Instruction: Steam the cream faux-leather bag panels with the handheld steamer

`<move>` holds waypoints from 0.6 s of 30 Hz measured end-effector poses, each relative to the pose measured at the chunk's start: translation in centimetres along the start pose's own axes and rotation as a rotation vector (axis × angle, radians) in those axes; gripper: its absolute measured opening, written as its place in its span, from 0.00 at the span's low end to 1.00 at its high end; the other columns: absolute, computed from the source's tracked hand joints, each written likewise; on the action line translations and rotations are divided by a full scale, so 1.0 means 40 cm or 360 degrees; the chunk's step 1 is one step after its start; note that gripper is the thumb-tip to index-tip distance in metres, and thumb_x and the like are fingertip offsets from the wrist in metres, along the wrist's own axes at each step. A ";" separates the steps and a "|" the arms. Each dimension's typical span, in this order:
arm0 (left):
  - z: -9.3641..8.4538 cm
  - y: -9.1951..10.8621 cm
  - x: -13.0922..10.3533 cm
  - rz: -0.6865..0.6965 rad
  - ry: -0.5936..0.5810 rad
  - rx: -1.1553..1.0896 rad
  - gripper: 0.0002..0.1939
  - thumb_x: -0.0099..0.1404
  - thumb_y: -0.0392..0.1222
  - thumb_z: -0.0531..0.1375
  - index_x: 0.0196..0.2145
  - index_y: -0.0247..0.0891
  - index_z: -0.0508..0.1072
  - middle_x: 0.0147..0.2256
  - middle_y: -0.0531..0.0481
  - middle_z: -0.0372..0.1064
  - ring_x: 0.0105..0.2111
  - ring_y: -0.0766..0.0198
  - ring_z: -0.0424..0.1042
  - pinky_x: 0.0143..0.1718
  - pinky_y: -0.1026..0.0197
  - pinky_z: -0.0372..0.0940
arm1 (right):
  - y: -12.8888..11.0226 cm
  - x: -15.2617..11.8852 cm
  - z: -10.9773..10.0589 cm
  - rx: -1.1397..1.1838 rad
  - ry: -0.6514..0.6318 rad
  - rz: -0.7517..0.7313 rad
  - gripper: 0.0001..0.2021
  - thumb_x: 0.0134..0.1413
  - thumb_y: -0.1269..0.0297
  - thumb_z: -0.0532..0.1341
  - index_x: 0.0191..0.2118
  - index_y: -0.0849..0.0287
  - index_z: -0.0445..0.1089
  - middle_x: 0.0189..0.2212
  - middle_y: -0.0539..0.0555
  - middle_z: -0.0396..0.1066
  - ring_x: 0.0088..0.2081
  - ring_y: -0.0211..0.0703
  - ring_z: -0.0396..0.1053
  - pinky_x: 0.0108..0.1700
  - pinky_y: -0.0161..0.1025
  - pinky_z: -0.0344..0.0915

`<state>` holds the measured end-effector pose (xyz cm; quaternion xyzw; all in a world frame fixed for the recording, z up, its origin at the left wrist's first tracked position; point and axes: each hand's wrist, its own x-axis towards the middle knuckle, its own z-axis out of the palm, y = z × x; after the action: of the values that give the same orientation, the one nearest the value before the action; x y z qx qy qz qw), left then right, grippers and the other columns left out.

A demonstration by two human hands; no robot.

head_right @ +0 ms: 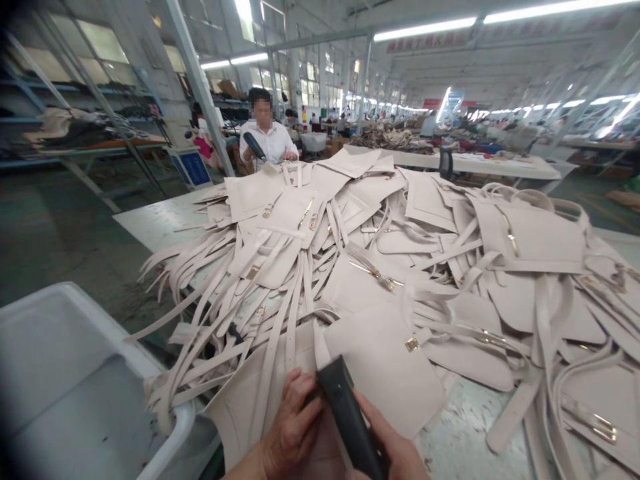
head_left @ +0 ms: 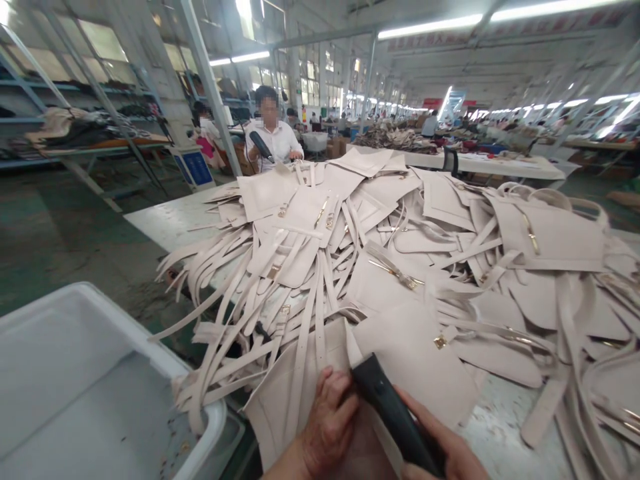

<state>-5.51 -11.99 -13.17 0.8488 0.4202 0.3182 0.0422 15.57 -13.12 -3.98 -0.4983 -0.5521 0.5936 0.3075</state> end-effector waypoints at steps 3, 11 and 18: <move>-0.019 0.012 0.001 -0.0078 -0.0106 -0.0091 0.21 0.59 0.32 0.49 0.50 0.38 0.61 0.48 0.42 0.59 0.53 0.55 0.54 0.56 0.43 0.43 | -0.065 0.060 0.039 0.0064 -0.0207 0.0075 0.33 0.42 0.71 0.57 0.58 0.57 0.51 0.27 0.48 0.71 0.18 0.35 0.64 0.19 0.31 0.62; -0.079 0.076 -0.017 -0.0288 -0.0364 -0.0137 0.32 0.55 0.28 0.49 0.57 0.42 0.50 0.55 0.45 0.53 0.56 0.56 0.48 0.57 0.46 0.42 | -0.138 0.272 0.080 0.0091 -0.0225 -0.0097 0.29 0.45 0.65 0.60 0.55 0.54 0.54 0.11 0.41 0.62 0.12 0.38 0.61 0.12 0.31 0.58; -0.110 0.104 0.026 -0.0542 -0.0351 -0.0203 0.22 0.57 0.35 0.55 0.50 0.44 0.60 0.48 0.48 0.58 0.50 0.57 0.55 0.54 0.47 0.45 | -0.161 0.197 0.038 0.0100 -0.0112 -0.0089 0.31 0.47 0.63 0.59 0.57 0.52 0.49 0.13 0.42 0.63 0.13 0.38 0.62 0.14 0.32 0.59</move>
<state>-4.71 -14.76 -7.73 0.7908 0.5295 0.2377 0.1947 10.50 -5.14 0.07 -0.4515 -0.5573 0.6190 0.3199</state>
